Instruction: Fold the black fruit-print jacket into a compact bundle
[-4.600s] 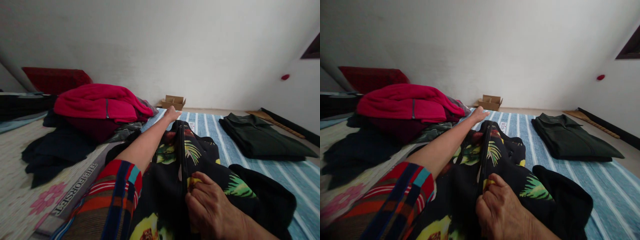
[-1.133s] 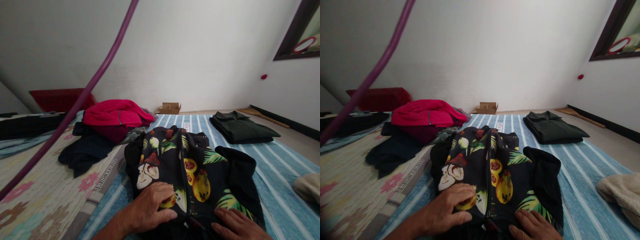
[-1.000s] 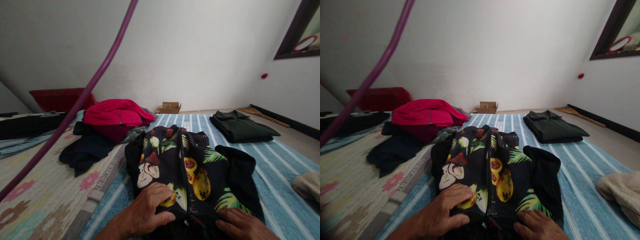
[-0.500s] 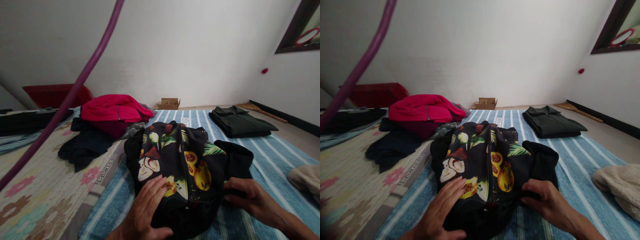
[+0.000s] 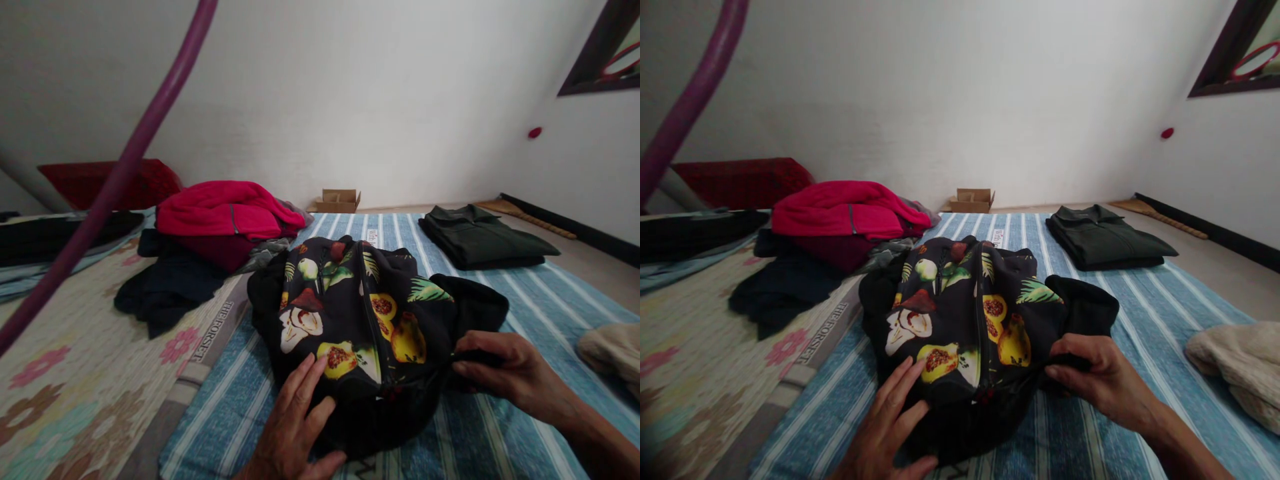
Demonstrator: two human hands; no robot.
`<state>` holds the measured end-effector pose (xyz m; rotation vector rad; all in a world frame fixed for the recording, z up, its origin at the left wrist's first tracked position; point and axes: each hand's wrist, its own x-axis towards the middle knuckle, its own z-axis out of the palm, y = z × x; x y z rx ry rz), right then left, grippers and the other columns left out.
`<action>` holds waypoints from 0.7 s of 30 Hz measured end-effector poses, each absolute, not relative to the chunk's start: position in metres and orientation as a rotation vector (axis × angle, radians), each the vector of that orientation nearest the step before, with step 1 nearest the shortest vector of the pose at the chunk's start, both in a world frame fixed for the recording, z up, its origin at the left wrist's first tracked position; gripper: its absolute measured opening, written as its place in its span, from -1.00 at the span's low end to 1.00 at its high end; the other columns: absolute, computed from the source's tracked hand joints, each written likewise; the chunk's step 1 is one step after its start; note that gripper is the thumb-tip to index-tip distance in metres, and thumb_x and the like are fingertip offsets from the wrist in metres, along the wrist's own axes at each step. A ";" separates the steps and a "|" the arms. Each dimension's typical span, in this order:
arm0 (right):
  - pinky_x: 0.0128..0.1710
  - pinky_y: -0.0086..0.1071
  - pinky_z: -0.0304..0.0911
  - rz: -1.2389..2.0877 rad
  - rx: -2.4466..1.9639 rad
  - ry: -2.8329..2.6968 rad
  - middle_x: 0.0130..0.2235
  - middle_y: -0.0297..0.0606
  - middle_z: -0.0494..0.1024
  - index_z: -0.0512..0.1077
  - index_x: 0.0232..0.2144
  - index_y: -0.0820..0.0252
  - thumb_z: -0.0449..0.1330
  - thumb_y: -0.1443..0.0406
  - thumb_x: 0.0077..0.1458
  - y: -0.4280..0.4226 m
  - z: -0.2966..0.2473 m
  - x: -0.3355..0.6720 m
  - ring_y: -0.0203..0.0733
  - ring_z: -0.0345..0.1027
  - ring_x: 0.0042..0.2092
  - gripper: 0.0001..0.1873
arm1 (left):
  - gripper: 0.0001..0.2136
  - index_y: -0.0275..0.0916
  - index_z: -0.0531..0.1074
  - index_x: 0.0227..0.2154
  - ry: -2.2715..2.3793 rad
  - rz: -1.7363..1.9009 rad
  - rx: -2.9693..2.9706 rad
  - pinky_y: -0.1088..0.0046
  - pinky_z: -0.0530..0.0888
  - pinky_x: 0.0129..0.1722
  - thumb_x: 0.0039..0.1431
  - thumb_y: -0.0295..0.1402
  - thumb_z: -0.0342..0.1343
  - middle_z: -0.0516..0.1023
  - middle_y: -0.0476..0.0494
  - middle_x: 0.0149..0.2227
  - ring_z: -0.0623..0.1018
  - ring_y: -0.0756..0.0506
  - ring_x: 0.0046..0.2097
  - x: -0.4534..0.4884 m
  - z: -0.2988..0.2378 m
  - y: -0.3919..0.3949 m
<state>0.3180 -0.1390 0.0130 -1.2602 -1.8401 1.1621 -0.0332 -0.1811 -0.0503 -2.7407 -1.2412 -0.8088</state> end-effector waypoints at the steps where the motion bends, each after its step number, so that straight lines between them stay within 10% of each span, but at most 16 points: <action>1: -0.53 -0.47 0.20 1.178 -1.247 -1.825 -0.50 -0.30 0.41 0.45 -0.44 0.23 0.17 0.09 0.06 -0.138 0.014 0.319 -0.30 0.27 -0.47 -0.69 | -0.59 -0.19 0.24 -0.04 -1.225 -0.804 -2.749 -0.06 0.24 0.10 0.07 -0.19 0.12 -0.07 -0.32 0.30 0.03 -0.43 0.26 -0.033 -0.049 -0.178; 10: -0.53 -0.41 0.26 1.312 -1.318 -1.580 -0.54 -0.29 0.45 0.44 -0.39 0.24 0.22 0.03 -0.02 -0.131 0.015 0.327 -0.26 0.33 -0.50 -0.63 | -0.50 -0.31 0.32 -0.03 -1.289 -0.611 -2.835 0.05 0.27 0.13 0.00 -0.14 0.20 0.01 -0.38 0.28 0.12 -0.38 0.24 -0.029 -0.050 -0.155; 21: -0.56 -0.42 0.32 1.315 -1.381 -1.482 -0.53 -0.32 0.45 0.42 -0.36 0.21 0.29 0.01 -0.12 -0.126 -0.004 0.334 -0.25 0.36 -0.52 -0.59 | -0.94 -0.26 0.41 -0.40 -1.511 -0.454 -2.937 0.04 0.26 0.13 0.01 -0.46 0.11 0.05 -0.26 0.28 0.15 -0.32 0.22 -0.019 -0.035 -0.151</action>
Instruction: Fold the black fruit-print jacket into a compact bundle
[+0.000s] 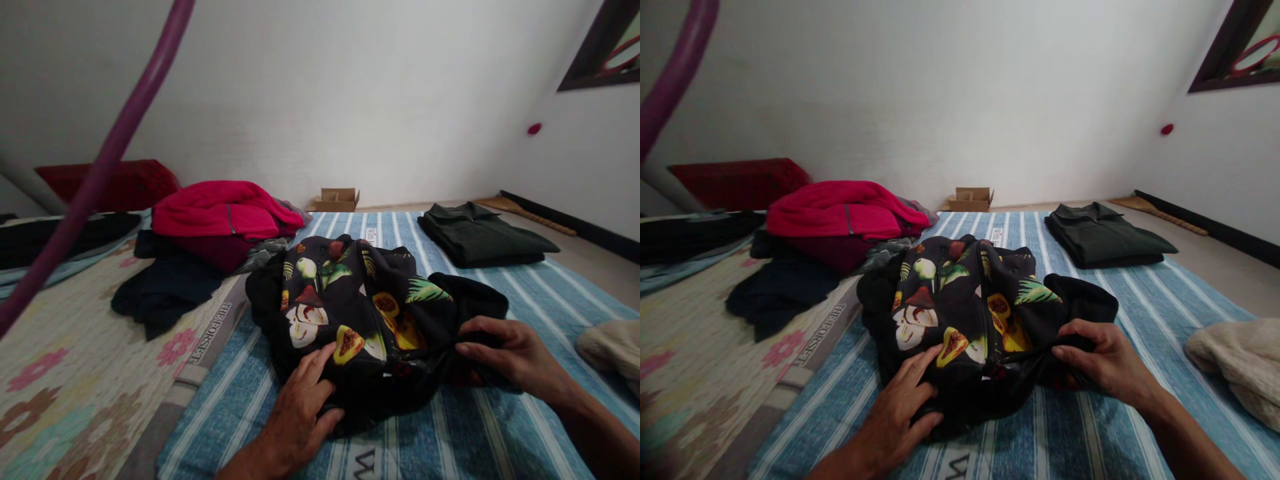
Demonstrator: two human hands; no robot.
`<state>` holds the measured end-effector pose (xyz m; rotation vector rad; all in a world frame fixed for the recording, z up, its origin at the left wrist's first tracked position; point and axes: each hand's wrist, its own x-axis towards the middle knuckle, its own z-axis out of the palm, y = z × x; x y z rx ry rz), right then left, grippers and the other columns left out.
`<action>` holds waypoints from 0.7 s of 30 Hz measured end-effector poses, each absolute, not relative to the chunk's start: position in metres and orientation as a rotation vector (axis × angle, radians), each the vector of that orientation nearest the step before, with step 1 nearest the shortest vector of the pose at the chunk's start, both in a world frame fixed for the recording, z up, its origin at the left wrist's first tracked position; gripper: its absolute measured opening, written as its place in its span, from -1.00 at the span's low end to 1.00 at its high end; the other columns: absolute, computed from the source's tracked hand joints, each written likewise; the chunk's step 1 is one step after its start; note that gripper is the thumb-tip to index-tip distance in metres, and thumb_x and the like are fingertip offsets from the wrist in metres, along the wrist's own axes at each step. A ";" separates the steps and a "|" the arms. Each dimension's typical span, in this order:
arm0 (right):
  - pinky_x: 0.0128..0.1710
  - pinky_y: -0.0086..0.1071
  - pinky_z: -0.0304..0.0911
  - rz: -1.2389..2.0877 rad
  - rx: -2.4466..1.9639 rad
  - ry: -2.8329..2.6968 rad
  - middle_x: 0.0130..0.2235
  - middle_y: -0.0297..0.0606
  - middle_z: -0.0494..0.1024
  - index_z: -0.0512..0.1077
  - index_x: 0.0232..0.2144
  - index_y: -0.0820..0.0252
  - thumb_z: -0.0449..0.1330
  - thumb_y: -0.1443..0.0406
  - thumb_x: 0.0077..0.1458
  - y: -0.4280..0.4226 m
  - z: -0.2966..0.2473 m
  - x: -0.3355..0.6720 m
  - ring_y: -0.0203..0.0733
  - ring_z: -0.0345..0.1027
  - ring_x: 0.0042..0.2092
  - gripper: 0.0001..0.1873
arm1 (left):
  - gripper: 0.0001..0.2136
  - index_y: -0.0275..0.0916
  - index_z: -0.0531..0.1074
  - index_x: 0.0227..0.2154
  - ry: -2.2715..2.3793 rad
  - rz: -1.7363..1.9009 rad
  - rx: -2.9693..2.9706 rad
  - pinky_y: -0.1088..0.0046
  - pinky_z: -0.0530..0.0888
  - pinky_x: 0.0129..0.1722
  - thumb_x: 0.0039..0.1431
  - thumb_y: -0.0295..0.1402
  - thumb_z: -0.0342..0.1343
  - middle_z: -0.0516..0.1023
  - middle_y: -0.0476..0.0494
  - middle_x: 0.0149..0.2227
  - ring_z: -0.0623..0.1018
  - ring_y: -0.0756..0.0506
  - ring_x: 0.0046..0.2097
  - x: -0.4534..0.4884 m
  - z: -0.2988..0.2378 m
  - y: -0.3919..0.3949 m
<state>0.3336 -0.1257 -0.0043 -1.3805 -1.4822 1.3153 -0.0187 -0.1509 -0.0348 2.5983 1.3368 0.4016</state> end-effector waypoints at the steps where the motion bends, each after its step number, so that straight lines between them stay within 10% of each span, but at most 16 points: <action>1: -0.55 -0.42 0.32 1.324 -1.385 -1.478 -0.53 -0.31 0.46 0.42 -0.36 0.21 0.28 0.00 -0.12 -0.125 -0.005 0.334 -0.25 0.36 -0.52 -0.58 | -0.94 -0.26 0.41 -0.40 1.337 0.402 2.593 0.04 0.26 0.13 0.03 -0.48 0.07 0.05 -0.24 0.28 0.15 -0.31 0.22 -0.018 -0.032 -0.151; 10: -0.51 -0.38 0.38 1.385 -1.397 -1.436 -0.51 -0.31 0.47 0.42 -0.36 0.20 0.29 0.00 -0.14 -0.128 -0.004 0.334 -0.20 0.41 -0.48 -0.58 | -0.83 -0.26 0.36 -0.49 1.326 0.455 2.586 0.13 0.27 0.14 -0.01 -0.62 -0.07 0.13 -0.23 0.25 0.16 -0.24 0.22 -0.015 -0.031 -0.149; 21: -0.59 -0.44 0.26 1.225 -1.374 -1.470 -0.56 -0.31 0.45 0.45 -0.42 0.20 0.29 0.02 -0.14 -0.132 0.014 0.333 -0.25 0.33 -0.55 -0.62 | -0.89 -0.13 0.43 -0.37 1.445 1.179 2.321 0.52 0.43 -0.10 0.17 -0.30 0.02 0.53 0.00 -0.12 0.52 -0.04 -0.13 -0.049 0.046 -0.138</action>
